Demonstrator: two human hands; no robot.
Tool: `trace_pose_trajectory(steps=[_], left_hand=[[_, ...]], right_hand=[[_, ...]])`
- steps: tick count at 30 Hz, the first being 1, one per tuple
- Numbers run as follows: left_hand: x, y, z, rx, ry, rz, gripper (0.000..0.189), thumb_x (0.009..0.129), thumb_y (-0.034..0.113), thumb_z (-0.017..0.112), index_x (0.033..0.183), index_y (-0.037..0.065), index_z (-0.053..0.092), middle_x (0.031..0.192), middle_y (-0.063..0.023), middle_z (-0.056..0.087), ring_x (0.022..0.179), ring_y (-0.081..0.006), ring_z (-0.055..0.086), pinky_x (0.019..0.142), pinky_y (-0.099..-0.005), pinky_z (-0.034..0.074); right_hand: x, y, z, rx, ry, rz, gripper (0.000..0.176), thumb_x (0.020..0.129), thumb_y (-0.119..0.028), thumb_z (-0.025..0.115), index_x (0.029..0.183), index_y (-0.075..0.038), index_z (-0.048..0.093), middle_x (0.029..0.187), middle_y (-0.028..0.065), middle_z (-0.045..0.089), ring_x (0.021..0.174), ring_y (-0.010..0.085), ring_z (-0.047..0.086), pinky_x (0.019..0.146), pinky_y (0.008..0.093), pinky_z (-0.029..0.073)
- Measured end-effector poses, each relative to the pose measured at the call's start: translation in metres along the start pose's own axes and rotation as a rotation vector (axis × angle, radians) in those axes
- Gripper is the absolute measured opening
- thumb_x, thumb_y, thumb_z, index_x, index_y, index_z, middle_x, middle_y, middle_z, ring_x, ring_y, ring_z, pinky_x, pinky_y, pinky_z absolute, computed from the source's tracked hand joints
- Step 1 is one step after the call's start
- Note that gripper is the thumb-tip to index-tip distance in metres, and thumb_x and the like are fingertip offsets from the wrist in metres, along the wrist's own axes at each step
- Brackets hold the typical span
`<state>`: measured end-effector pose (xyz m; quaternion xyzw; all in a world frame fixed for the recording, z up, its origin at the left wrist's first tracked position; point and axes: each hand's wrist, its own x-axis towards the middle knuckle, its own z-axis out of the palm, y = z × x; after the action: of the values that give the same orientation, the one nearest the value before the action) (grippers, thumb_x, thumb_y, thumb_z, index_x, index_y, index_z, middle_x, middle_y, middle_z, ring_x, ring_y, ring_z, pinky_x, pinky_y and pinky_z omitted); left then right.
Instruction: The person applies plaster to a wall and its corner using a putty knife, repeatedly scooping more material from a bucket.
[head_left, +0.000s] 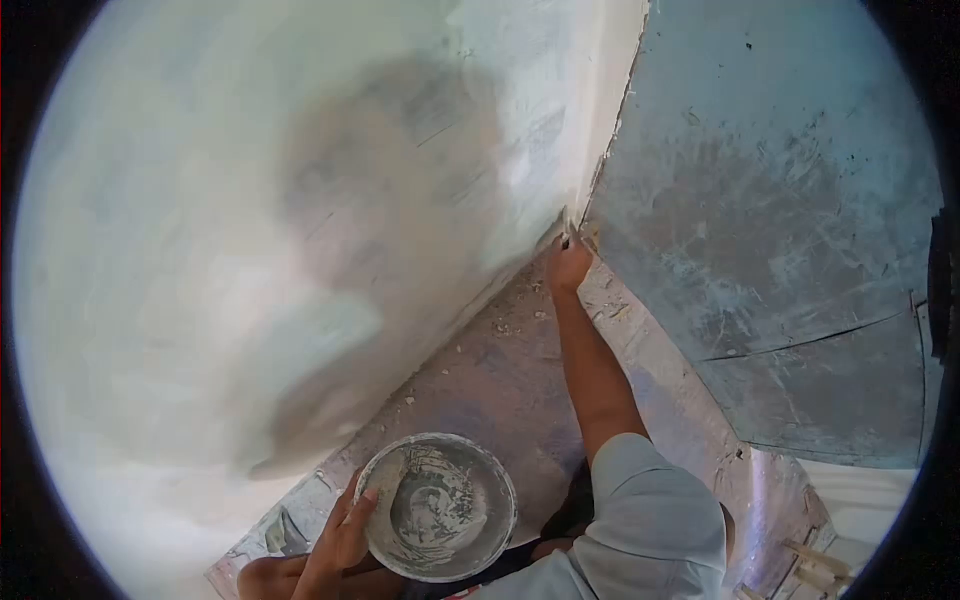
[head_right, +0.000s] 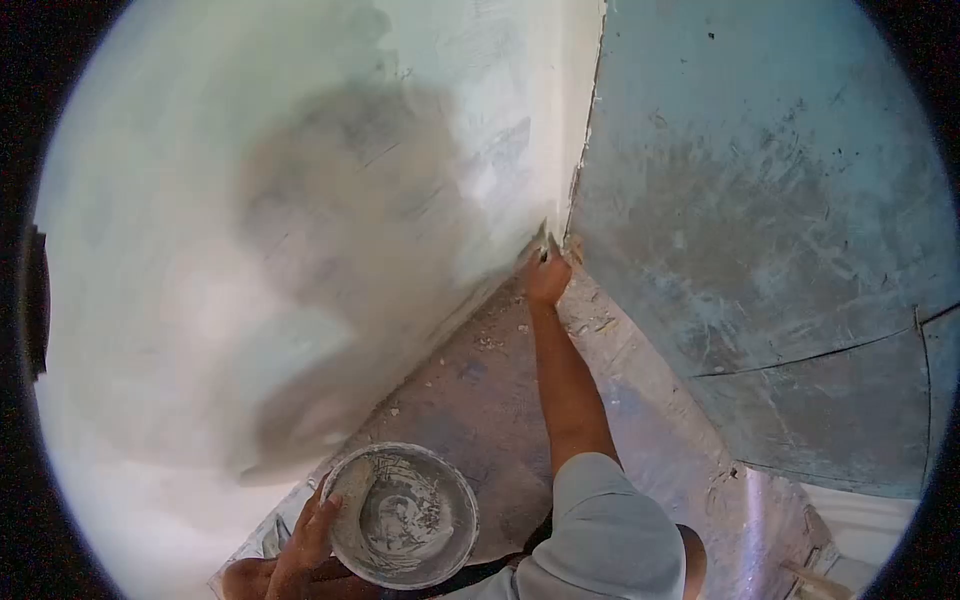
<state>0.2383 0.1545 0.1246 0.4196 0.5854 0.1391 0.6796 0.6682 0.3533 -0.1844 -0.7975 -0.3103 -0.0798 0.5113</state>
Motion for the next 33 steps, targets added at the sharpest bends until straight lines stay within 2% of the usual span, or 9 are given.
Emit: trace_pose_trajectory(steps=[9, 14, 16, 18, 19, 27, 29, 32, 33], left_hand=[[0.008, -0.012, -0.010, -0.024, -0.049, 0.012, 0.050, 0.105, 0.025, 0.042, 0.146, -0.002, 0.035, 0.135, -0.0124, 0.052, 0.125, -0.0189, 0.046, 0.106, -0.0300, 0.035], [0.009, -0.020, -0.014, -0.047, -0.080, 0.055, 0.051, 0.105, 0.025, 0.043, 0.147, -0.002, 0.034, 0.136, -0.0129, 0.051, 0.126, -0.0191, 0.046, 0.106, -0.0298, 0.035], [0.010, -0.032, -0.016, -0.130, -0.020, 0.022, 0.051, 0.105, 0.026, 0.043, 0.147, -0.002, 0.035, 0.136, -0.0131, 0.051, 0.125, -0.0193, 0.046, 0.107, -0.0306, 0.035], [0.010, -0.028, -0.013, -0.087, -0.024, 0.042, 0.051, 0.105, 0.026, 0.043, 0.146, -0.002, 0.035, 0.136, -0.0133, 0.051, 0.125, -0.0196, 0.046, 0.107, -0.0308, 0.035], [0.010, -0.027, -0.012, -0.046, -0.031, 0.060, 0.050, 0.105, 0.027, 0.043, 0.146, -0.002, 0.036, 0.135, -0.0134, 0.052, 0.124, -0.0198, 0.046, 0.107, -0.0311, 0.035], [0.009, -0.016, -0.009, -0.006, -0.043, 0.013, 0.049, 0.105, 0.027, 0.042, 0.145, -0.001, 0.038, 0.134, -0.0125, 0.053, 0.123, -0.0199, 0.047, 0.106, -0.0317, 0.035], [0.009, -0.008, -0.008, 0.017, -0.047, 0.020, 0.049, 0.104, 0.027, 0.042, 0.145, 0.000, 0.039, 0.133, -0.0121, 0.053, 0.122, -0.0198, 0.048, 0.106, -0.0318, 0.035], [0.008, -0.001, -0.008, 0.020, -0.071, -0.004, 0.048, 0.105, 0.027, 0.042, 0.145, 0.000, 0.039, 0.133, -0.0115, 0.053, 0.122, -0.0192, 0.048, 0.105, -0.0313, 0.036], [0.009, -0.005, -0.009, -0.020, -0.086, 0.020, 0.049, 0.105, 0.027, 0.042, 0.145, -0.001, 0.039, 0.133, -0.0115, 0.053, 0.122, -0.0192, 0.048, 0.105, -0.0312, 0.036]], right_hand=[[-0.154, -0.039, -0.023, 0.256, -0.238, -0.103, 0.028, 0.083, -0.016, 0.062, 0.107, -0.002, 0.070, 0.071, 0.0218, 0.062, 0.065, 0.0396, 0.064, 0.059, 0.0453, 0.048], [-0.045, -0.023, -0.026, 0.009, -0.217, 0.218, 0.036, 0.085, -0.015, 0.062, 0.117, 0.000, 0.068, 0.089, 0.0259, 0.068, 0.078, 0.0404, 0.067, 0.070, 0.0469, 0.052], [0.000, -0.012, -0.016, 0.071, 0.068, -0.080, 0.035, 0.084, -0.011, 0.062, 0.116, 0.002, 0.068, 0.092, 0.0278, 0.068, 0.080, 0.0419, 0.067, 0.073, 0.0469, 0.052], [0.023, -0.018, -0.020, 0.022, -0.034, 0.001, 0.036, 0.084, -0.010, 0.062, 0.117, 0.003, 0.067, 0.098, 0.0283, 0.068, 0.084, 0.0423, 0.068, 0.075, 0.0453, 0.053], [0.027, -0.014, -0.010, 0.019, 0.081, -0.099, 0.030, 0.082, -0.012, 0.065, 0.109, 0.000, 0.070, 0.074, 0.0229, 0.066, 0.067, 0.0383, 0.066, 0.063, 0.0453, 0.050], [-0.104, -0.041, -0.008, 0.213, 0.037, -0.308, 0.038, 0.083, -0.015, 0.068, 0.119, -0.002, 0.068, 0.075, 0.0223, 0.065, 0.059, 0.0339, 0.062, 0.059, 0.0424, 0.049], [-0.123, -0.058, -0.030, 0.277, -0.258, -0.174, 0.032, 0.084, -0.017, 0.066, 0.114, -0.003, 0.069, 0.071, 0.0216, 0.063, 0.059, 0.0363, 0.062, 0.056, 0.0438, 0.048], [-0.099, -0.058, -0.042, 0.051, -0.220, -0.020, 0.027, 0.086, -0.018, 0.064, 0.108, -0.004, 0.070, 0.067, 0.0222, 0.061, 0.059, 0.0391, 0.062, 0.055, 0.0459, 0.047], [-0.084, -0.032, -0.024, 0.109, -0.001, -0.113, 0.024, 0.086, -0.019, 0.062, 0.101, -0.002, 0.070, 0.067, 0.0233, 0.061, 0.059, 0.0409, 0.062, 0.055, 0.0484, 0.046]])
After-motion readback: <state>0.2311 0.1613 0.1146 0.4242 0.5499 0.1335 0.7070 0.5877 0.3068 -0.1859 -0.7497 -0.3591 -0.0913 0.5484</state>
